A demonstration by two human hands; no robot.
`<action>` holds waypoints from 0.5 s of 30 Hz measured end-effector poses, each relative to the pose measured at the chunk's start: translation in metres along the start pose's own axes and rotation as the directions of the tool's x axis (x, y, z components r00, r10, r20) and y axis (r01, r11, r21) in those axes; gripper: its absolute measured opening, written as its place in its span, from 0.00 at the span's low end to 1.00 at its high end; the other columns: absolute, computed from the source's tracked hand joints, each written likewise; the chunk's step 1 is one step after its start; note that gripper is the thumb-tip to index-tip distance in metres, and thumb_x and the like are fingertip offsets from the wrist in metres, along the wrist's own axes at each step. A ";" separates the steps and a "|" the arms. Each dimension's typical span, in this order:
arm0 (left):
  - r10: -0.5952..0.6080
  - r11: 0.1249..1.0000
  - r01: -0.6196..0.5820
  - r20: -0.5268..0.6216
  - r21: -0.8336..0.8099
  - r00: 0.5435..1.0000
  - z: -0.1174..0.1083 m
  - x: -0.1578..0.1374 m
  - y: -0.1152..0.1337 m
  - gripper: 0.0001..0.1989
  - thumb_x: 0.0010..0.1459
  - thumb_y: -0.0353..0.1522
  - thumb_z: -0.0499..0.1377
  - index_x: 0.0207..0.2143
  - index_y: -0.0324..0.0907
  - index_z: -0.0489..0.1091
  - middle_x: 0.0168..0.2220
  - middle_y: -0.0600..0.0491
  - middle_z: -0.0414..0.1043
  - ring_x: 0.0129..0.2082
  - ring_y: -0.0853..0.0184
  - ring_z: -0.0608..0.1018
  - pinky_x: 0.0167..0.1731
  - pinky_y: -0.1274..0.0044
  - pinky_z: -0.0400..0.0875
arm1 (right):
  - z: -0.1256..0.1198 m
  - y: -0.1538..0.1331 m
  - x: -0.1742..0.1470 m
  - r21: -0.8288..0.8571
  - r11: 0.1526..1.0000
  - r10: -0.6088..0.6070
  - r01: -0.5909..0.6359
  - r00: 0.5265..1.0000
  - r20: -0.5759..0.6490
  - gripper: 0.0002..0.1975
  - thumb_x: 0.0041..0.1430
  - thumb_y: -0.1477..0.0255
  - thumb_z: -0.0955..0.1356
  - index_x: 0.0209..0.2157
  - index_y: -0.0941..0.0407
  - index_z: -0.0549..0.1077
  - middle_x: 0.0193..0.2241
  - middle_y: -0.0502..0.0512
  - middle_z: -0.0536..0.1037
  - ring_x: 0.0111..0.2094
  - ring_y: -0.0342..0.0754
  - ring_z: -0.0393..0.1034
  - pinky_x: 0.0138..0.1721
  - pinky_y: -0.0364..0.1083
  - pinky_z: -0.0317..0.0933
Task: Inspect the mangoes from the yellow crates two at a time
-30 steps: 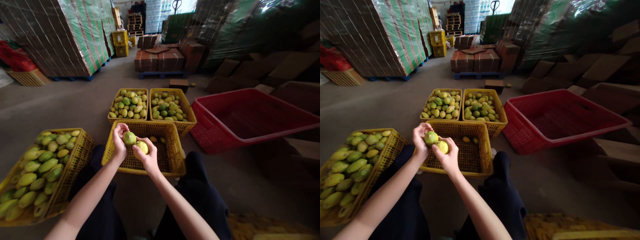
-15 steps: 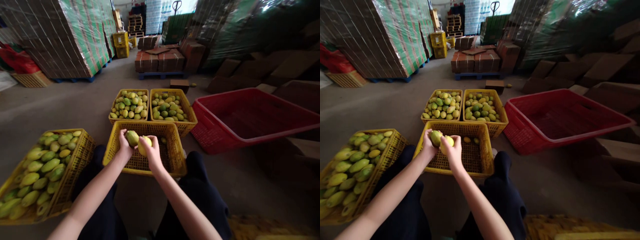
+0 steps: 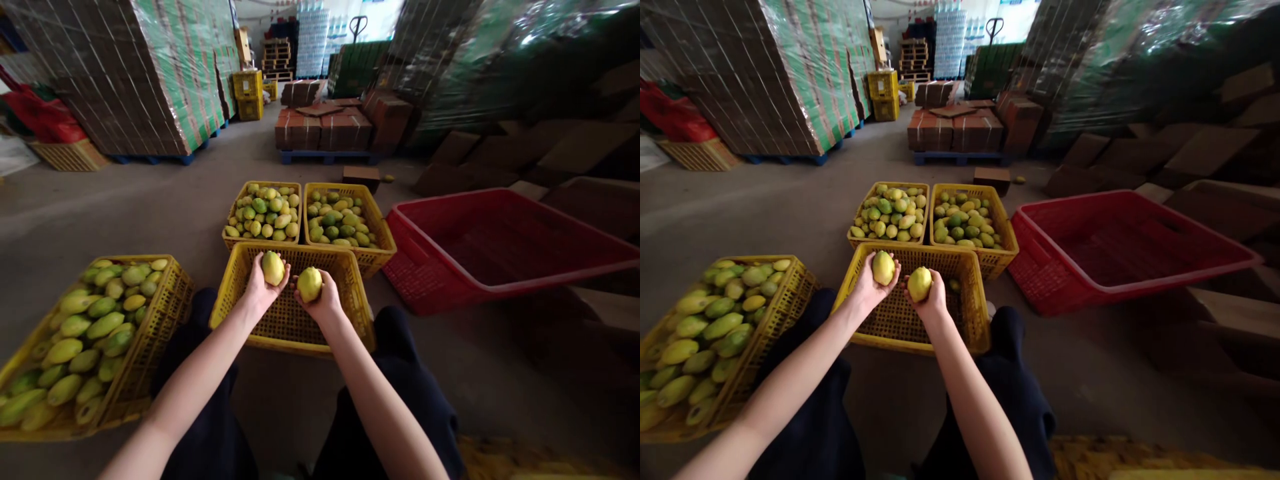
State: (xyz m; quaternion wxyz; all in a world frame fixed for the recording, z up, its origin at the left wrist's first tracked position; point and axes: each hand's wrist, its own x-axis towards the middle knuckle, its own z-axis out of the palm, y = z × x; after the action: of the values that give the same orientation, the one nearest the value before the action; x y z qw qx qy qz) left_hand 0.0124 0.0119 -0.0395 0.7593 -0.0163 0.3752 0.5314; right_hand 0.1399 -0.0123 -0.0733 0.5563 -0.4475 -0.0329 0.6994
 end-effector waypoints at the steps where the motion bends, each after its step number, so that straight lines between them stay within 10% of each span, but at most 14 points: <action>1: 0.034 0.999 -0.034 -0.021 0.002 0.999 0.002 -0.003 0.003 0.11 0.59 0.38 0.60 0.34 0.39 0.73 0.28 0.51 0.74 0.27 0.68 0.78 0.22 0.80 0.76 | 0.001 0.000 -0.002 0.022 0.999 0.030 -0.030 0.999 -0.030 0.11 0.56 0.63 0.60 0.26 0.54 0.67 0.18 0.51 0.73 0.18 0.47 0.68 0.17 0.44 0.61; 15: 0.031 0.991 -0.036 -0.036 -0.126 0.999 -0.013 -0.015 0.028 0.12 0.66 0.31 0.50 0.35 0.38 0.72 0.28 0.51 0.76 0.29 0.66 0.80 0.30 0.74 0.78 | -0.002 -0.006 -0.001 0.093 0.982 0.163 -0.161 0.987 -0.010 0.10 0.60 0.73 0.59 0.32 0.56 0.70 0.21 0.55 0.76 0.20 0.47 0.69 0.19 0.44 0.65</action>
State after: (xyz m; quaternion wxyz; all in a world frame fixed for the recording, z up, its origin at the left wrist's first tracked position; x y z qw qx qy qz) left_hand -0.0196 0.0065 -0.0295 0.7412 -0.0672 0.3540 0.5665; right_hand 0.1456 -0.0120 -0.0706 0.5178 -0.4285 0.0407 0.7393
